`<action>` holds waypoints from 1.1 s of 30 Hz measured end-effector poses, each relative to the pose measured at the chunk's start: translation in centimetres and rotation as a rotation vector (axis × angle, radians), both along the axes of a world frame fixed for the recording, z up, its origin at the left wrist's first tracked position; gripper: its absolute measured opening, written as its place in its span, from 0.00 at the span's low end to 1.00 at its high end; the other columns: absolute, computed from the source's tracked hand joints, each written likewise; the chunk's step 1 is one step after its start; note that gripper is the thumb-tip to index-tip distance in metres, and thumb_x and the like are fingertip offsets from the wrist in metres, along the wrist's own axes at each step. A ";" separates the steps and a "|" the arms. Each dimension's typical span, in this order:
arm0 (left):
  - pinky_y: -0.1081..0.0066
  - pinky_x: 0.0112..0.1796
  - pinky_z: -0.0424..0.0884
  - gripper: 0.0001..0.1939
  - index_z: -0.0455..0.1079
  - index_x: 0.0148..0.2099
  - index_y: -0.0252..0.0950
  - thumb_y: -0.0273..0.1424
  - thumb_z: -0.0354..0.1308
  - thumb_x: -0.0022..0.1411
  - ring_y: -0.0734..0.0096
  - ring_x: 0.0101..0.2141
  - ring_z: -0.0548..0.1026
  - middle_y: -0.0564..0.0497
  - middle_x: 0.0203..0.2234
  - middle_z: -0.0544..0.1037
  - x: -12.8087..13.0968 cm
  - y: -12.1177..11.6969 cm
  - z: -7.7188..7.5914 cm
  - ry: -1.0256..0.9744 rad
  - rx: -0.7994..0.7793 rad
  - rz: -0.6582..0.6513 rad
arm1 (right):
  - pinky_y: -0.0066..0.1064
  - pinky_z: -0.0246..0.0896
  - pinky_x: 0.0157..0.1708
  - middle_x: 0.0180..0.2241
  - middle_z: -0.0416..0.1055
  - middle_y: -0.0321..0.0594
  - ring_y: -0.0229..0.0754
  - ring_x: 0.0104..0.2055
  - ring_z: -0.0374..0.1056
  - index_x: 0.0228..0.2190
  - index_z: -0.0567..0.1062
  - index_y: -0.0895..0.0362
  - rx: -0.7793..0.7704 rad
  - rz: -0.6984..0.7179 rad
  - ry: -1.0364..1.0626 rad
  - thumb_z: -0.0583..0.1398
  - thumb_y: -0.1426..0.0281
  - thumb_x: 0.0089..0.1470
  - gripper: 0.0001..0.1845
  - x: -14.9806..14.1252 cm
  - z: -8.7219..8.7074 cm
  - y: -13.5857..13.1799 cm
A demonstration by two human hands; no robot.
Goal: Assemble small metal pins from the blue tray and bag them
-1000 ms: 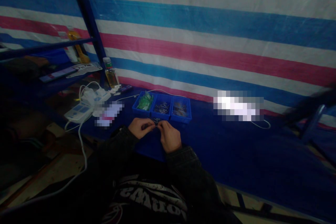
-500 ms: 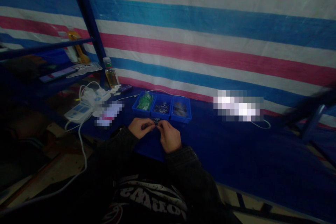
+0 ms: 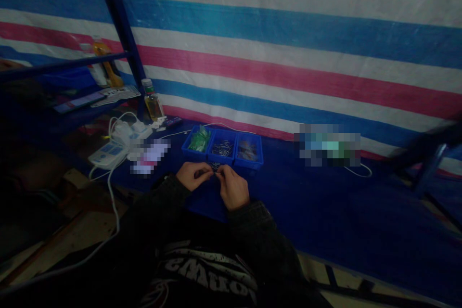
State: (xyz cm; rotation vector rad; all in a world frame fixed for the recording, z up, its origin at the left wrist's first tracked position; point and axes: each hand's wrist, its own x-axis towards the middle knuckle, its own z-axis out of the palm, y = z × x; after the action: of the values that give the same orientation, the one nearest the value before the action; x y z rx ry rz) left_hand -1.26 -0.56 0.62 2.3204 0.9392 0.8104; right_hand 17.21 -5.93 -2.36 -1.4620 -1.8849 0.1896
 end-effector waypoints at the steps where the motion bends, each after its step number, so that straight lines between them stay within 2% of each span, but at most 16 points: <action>1: 0.78 0.27 0.65 0.09 0.76 0.38 0.35 0.33 0.57 0.65 0.77 0.23 0.74 0.52 0.27 0.81 0.0 0.0 0.0 0.000 0.001 0.000 | 0.28 0.59 0.37 0.36 0.75 0.38 0.42 0.38 0.72 0.38 0.69 0.52 -0.001 -0.003 -0.002 0.52 0.69 0.64 0.06 0.0 0.0 0.0; 10: 0.78 0.28 0.66 0.08 0.76 0.38 0.35 0.33 0.57 0.64 0.77 0.24 0.74 0.52 0.27 0.82 0.0 0.0 -0.4 -0.023 0.003 0.008 | 0.29 0.58 0.35 0.35 0.75 0.38 0.43 0.37 0.72 0.37 0.70 0.53 -0.022 -0.057 -0.035 0.50 0.67 0.65 0.09 0.1 0.0 0.1; 17: 0.78 0.28 0.66 0.08 0.76 0.38 0.35 0.33 0.57 0.64 0.77 0.24 0.74 0.52 0.27 0.82 0.0 0.1 -0.2 -0.010 0.005 0.012 | 0.29 0.60 0.38 0.39 0.76 0.40 0.43 0.40 0.73 0.42 0.69 0.53 -0.007 -0.004 0.017 0.52 0.69 0.64 0.07 0.0 0.2 -0.1; 22: 0.78 0.27 0.66 0.08 0.76 0.38 0.35 0.33 0.57 0.64 0.77 0.23 0.74 0.52 0.27 0.82 0.1 0.0 -0.1 -0.009 -0.002 0.018 | 0.29 0.59 0.37 0.36 0.75 0.38 0.43 0.38 0.72 0.38 0.69 0.52 -0.012 -0.011 -0.002 0.52 0.70 0.64 0.06 0.0 0.2 -0.1; 29: 0.78 0.27 0.66 0.09 0.76 0.37 0.35 0.33 0.57 0.65 0.77 0.24 0.74 0.52 0.27 0.81 0.1 0.0 -0.3 -0.021 0.003 0.019 | 0.29 0.59 0.37 0.34 0.75 0.38 0.42 0.37 0.72 0.36 0.69 0.52 -0.018 -0.044 -0.024 0.50 0.69 0.65 0.09 0.1 0.0 0.1; 33: 0.78 0.28 0.66 0.09 0.76 0.38 0.35 0.33 0.57 0.65 0.77 0.24 0.75 0.52 0.27 0.82 0.1 -0.1 0.0 -0.018 -0.006 0.022 | 0.29 0.60 0.37 0.39 0.76 0.39 0.43 0.39 0.73 0.42 0.68 0.53 -0.013 -0.017 0.018 0.52 0.69 0.64 0.07 0.0 0.1 0.0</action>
State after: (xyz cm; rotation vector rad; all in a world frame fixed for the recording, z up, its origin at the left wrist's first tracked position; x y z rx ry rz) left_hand -1.21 -0.64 0.58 2.2975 0.9591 0.8353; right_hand 17.21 -5.92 -2.23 -1.4792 -1.8594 0.2070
